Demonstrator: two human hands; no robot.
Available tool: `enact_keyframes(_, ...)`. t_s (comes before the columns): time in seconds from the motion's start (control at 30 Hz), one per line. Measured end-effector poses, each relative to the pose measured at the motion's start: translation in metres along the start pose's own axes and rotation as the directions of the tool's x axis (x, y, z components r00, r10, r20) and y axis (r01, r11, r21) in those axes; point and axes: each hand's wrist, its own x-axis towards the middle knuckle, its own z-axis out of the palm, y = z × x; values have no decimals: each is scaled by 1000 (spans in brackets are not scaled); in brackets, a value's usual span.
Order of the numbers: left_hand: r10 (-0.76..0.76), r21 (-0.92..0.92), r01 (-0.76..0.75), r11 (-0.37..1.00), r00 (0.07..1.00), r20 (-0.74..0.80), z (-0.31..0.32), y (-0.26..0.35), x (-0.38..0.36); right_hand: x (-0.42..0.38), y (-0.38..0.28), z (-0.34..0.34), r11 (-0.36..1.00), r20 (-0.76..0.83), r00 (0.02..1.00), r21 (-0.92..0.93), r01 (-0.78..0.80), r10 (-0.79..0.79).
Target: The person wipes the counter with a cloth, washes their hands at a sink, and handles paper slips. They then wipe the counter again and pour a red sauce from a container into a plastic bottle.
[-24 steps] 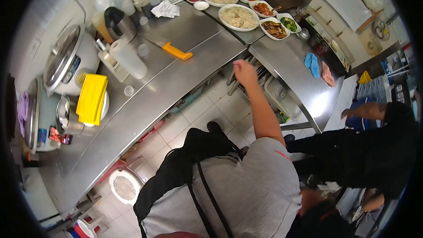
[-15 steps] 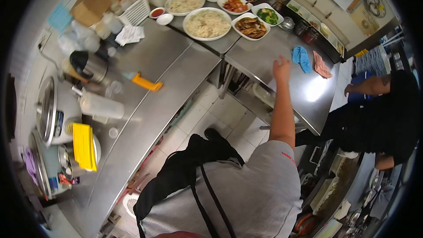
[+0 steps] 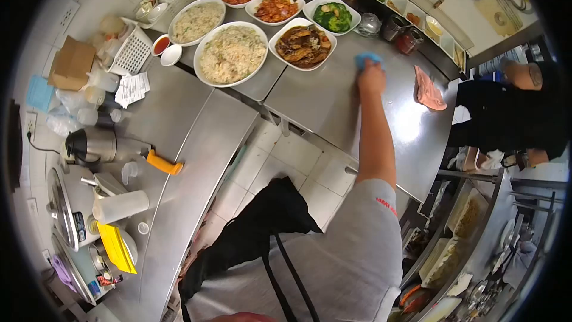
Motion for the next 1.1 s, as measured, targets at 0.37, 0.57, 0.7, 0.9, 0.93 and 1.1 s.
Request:
enact_keyframes(0.37, 31, 285, -39, 958, 999, 32, 17, 2, -15, 105, 115, 58, 988, -159, 976, 62, -142, 150)
enact_keyframes(0.57, 152, 254, -145, 956, 988, -8, 20, 7, 20, 20, 50, 16, 932, -54, 939, 117, 343, -339)
enact_keyframes(0.7, 286, 157, -279, 947, 958, -26, 23, 41, 25, -26, 111, 3, 946, -80, 980, 255, 199, -185)
enact_keyframes(0.9, 541, 260, -500, 826, 833, -117, 45, 22, 15, -91, 92, -10, 998, 184, 982, -57, -17, 27)
enact_keyframes(0.93, 200, 168, -198, 966, 980, 3, 48, 23, 10, -111, 60, -24, 996, 164, 985, -67, 66, -54)
enact_keyframes(1.1, 43, -16, -46, 999, 984, -173, 75, -8, -28, -178, -49, -49, 703, 227, 666, 171, 691, -710)
